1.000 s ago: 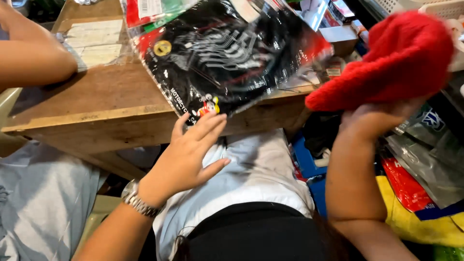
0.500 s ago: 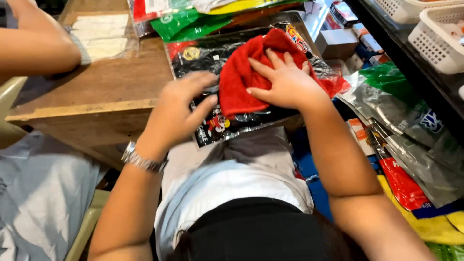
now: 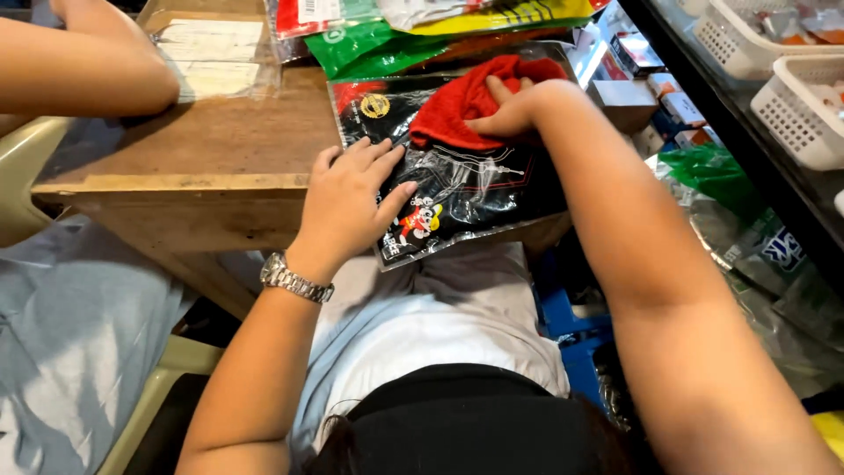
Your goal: Wiping down motorcycle part packages with a cloth and organizing them on a workbench.
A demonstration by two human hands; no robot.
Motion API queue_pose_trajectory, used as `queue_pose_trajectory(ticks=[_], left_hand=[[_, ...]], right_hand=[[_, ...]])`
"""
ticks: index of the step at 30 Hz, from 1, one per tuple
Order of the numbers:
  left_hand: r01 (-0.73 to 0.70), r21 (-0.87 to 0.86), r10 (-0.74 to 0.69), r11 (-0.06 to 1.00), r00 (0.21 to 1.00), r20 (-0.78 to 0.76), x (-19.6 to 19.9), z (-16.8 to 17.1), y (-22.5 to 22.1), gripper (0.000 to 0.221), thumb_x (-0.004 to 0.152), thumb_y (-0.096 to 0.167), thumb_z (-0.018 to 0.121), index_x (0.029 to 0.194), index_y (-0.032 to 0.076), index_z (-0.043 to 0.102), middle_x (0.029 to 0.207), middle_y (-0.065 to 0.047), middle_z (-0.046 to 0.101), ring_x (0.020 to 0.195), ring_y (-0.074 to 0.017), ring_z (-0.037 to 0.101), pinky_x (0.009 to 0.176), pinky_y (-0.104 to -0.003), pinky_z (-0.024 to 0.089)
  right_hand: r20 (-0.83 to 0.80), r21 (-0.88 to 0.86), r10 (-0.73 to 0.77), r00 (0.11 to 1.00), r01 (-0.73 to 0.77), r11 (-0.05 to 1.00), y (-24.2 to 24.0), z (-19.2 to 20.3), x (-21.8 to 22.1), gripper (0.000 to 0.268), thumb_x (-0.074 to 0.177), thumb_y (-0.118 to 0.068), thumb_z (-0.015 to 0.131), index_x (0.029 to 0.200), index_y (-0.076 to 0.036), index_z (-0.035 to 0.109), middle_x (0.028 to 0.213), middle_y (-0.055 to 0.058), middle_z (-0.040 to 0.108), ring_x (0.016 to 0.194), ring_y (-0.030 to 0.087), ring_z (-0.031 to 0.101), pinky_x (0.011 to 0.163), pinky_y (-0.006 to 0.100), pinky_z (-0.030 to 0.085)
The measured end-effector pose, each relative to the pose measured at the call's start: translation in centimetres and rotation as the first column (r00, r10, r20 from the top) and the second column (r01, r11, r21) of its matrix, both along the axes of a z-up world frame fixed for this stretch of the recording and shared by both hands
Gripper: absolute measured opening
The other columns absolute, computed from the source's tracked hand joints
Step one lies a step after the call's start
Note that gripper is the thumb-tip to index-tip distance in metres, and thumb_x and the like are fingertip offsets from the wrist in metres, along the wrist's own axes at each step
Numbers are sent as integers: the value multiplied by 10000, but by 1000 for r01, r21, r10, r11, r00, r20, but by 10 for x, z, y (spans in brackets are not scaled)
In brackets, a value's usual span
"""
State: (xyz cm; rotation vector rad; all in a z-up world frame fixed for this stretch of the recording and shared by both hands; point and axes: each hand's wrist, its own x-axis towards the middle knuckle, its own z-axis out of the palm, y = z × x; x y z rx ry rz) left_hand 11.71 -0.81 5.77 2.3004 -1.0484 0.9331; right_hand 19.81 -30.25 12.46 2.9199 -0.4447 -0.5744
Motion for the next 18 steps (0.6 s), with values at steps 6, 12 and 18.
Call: queue_pose_trajectory(ticks=[6, 12, 18], left_hand=[[-4, -40, 7, 999, 997, 73, 5, -9, 2, 687, 959, 493, 691, 1391, -11, 513, 1305, -218, 626, 1149, -366, 616, 1119, -485, 354], [-72, -46, 68, 996, 993, -93, 14, -21, 5, 976, 885, 700, 676, 1516, 17, 378, 1417, -348, 464, 1267, -494, 586, 1138, -535, 343], [-147, 7, 147, 989, 988, -50, 13, -15, 0, 956, 953, 673, 568, 1478, -108, 407, 1527, -324, 439, 1389, -409, 472, 1161, -471, 290]], right_hand=[[292, 85, 644, 707, -690, 719, 78, -44, 17, 644, 984, -463, 441, 1600, -327, 314, 1627, 107, 306, 1484, 435, 272, 1188, 646, 217], [-45, -29, 656, 754, -657, 753, 124, -34, 59, 814, 989, -636, 413, 1671, -386, 44, 1746, -52, -155, 1582, 425, -92, 1186, 778, 130], [311, -92, 271, 911, -255, 963, 148, -19, 16, 785, 877, -251, 708, 1567, -192, 339, 1330, 318, 544, 1062, 542, 627, 816, 762, 487]])
